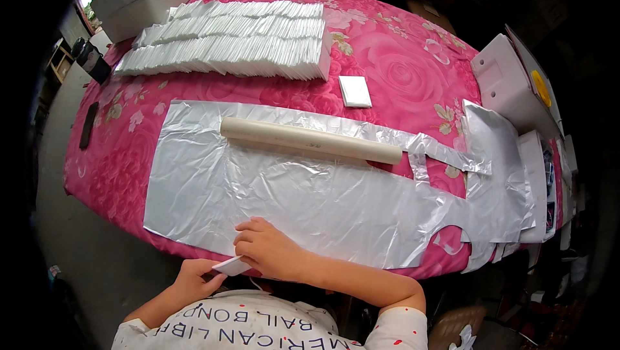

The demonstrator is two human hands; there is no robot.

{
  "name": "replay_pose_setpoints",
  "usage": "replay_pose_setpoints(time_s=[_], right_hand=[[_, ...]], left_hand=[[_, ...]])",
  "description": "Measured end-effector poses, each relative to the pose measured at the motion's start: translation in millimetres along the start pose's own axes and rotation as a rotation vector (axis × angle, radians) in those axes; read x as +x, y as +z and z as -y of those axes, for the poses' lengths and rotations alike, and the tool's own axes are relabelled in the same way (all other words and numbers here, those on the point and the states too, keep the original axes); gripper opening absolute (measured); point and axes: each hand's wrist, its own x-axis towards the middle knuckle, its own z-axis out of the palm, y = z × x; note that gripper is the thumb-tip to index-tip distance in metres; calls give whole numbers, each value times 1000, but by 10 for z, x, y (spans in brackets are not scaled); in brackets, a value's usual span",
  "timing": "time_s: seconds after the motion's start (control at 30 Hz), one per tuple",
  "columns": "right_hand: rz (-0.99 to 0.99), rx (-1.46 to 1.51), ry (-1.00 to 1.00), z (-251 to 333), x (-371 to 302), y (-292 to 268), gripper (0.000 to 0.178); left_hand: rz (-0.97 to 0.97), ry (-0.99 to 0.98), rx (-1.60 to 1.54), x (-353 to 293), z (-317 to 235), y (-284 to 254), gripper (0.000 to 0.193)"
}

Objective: The person repeatedly unrolls a plastic wrap roll, cuts a sheet, places a small white rectangular item on it, folds the wrap around the item, and stacks the wrapped unit. The process is repeated multiple times on a pink floral tablecloth.

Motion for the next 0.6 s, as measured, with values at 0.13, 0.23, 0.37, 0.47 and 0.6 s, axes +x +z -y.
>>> replay_pose_setpoints(time_s=[0.13, 0.23, 0.37, 0.47, 0.6], right_hand=[[-541, -15, 303, -434, -137, -887, 11], [-990, 270, 471, -1234, -209, -1531, 15], [-1076, -6, 694, -2042, -307, -2101, 27], [-952, -217, 924, -2161, -272, -2180, 36], [-985, -832, 1017, -1995, -116, -2045, 45]], left_hand=[[-80, 122, -54, 44, -15, -21, 25], [-32, 62, -94, 63, -42, -7, 24], [-5, 77, -111, 91, 0, 51, 23], [-21, 73, -112, 73, -5, 43, 23], [-26, 60, -101, 51, 3, 26, 23]])
